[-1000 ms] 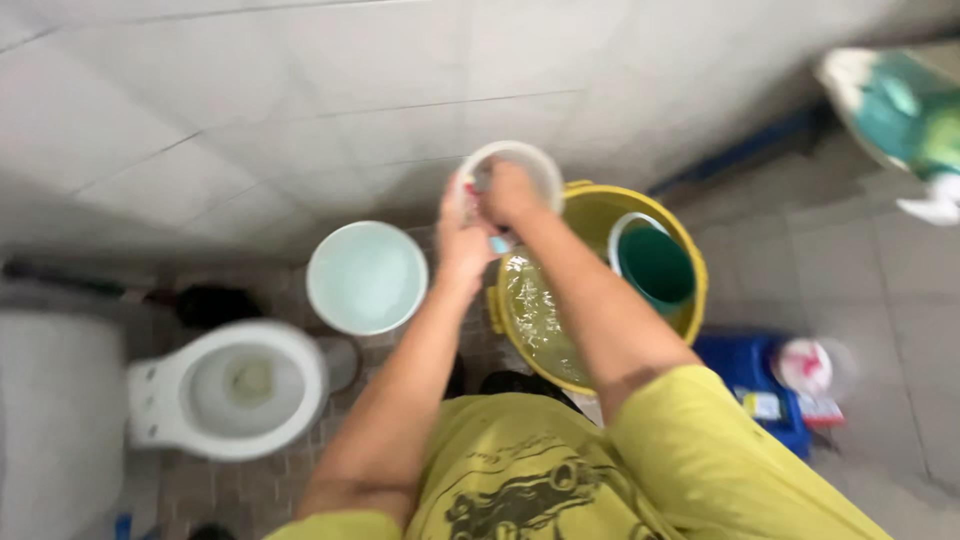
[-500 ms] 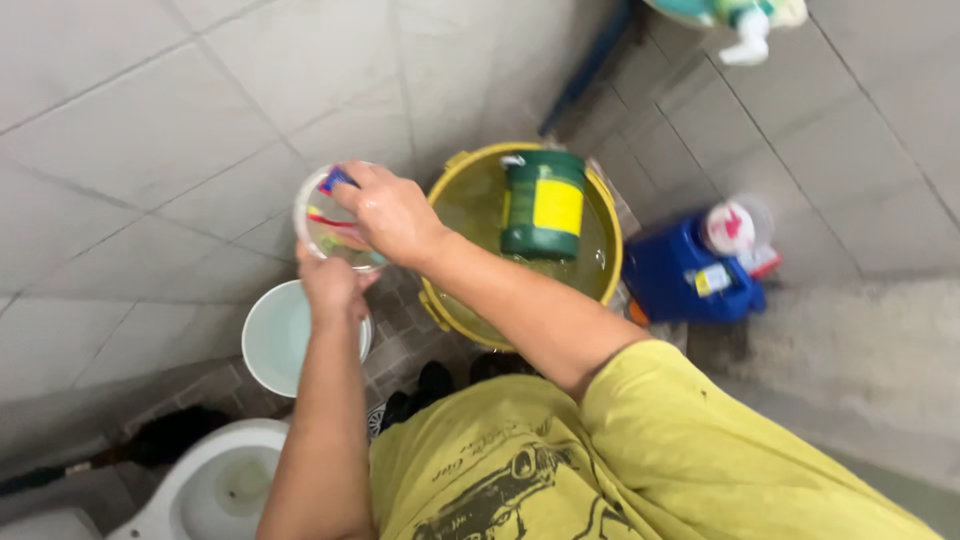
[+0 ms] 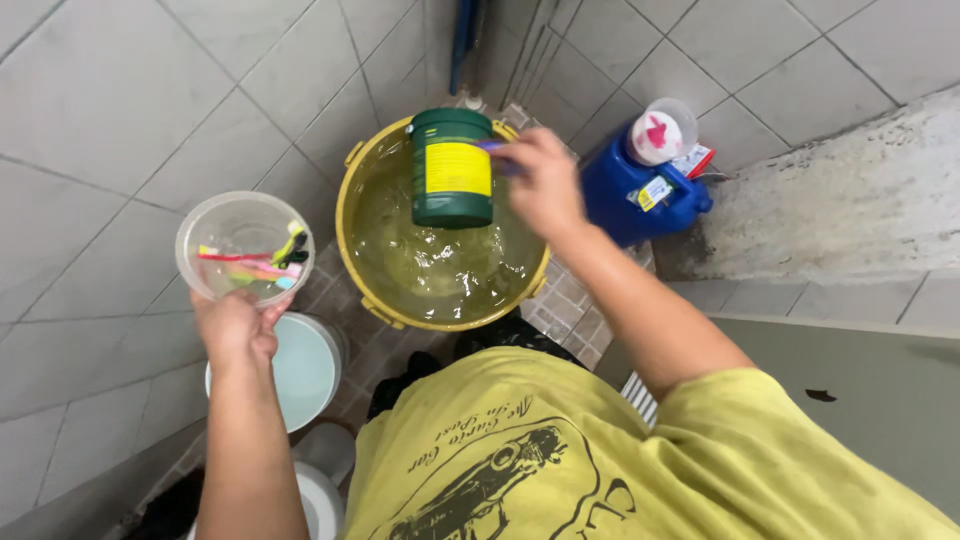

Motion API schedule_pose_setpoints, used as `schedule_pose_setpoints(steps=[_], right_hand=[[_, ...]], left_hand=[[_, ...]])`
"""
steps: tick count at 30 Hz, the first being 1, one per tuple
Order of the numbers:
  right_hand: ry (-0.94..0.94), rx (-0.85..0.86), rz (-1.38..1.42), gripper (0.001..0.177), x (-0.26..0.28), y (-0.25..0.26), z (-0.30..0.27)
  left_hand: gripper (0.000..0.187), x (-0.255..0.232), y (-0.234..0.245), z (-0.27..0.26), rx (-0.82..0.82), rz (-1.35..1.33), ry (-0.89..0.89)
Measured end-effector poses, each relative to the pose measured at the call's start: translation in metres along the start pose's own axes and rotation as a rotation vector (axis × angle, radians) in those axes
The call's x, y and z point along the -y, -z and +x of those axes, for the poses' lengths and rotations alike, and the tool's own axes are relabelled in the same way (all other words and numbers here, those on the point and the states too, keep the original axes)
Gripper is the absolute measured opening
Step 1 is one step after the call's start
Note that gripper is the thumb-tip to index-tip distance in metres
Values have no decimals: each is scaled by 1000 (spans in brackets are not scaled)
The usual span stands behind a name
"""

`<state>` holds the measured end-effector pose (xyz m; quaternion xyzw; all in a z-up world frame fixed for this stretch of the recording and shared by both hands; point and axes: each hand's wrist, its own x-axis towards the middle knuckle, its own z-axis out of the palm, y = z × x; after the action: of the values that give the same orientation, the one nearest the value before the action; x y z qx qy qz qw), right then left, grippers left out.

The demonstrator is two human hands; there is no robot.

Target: The person rinses a blue soap dispenser, a green paint bucket, a green plastic container, and a clear plastic container with toothbrushes using water from a yellow bucket. They then place the rinsed items on a wall-mounted corner shelf.

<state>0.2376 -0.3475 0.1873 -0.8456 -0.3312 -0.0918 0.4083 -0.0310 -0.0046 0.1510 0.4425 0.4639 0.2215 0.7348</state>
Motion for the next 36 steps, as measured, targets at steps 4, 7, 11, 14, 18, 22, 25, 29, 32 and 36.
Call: schedule_pose_setpoints(steps=[4,7,11,14,18,22,25,29,32,36], right_hand=[[-55,-62,-251,45,-70,61,-24],[-48,54,-351,45,-109,88,-39],[4,-45,-337,42,-161,99,-32],[-72,-108,-445,41,-200,95,5],[-422,-218,243,33,-229,75,82],[-583,-91,867,47,-232,29,199],[-601,-65,1114,45,-236,-20,291],[-718,-161,1016,29,-253,-76,375],[-735,-254,1123,32,-261,-92,406],[-786,-14,1237,54,-243,-77,417]], left_hand=[[76,3,-15,0,-76,-19,6],[76,3,-23,-2,-88,2,-6],[65,8,-41,-7,-91,-73,-30],[44,9,-56,-16,-140,-139,-3],[58,7,-79,-28,-204,-127,-19],[65,11,-94,-45,-219,-141,-55],[71,20,-101,-61,-257,-206,-65],[73,27,-107,-77,-295,-211,-106],[77,30,-111,-90,-315,-276,-97],[84,36,-115,-101,-361,-339,-76]])
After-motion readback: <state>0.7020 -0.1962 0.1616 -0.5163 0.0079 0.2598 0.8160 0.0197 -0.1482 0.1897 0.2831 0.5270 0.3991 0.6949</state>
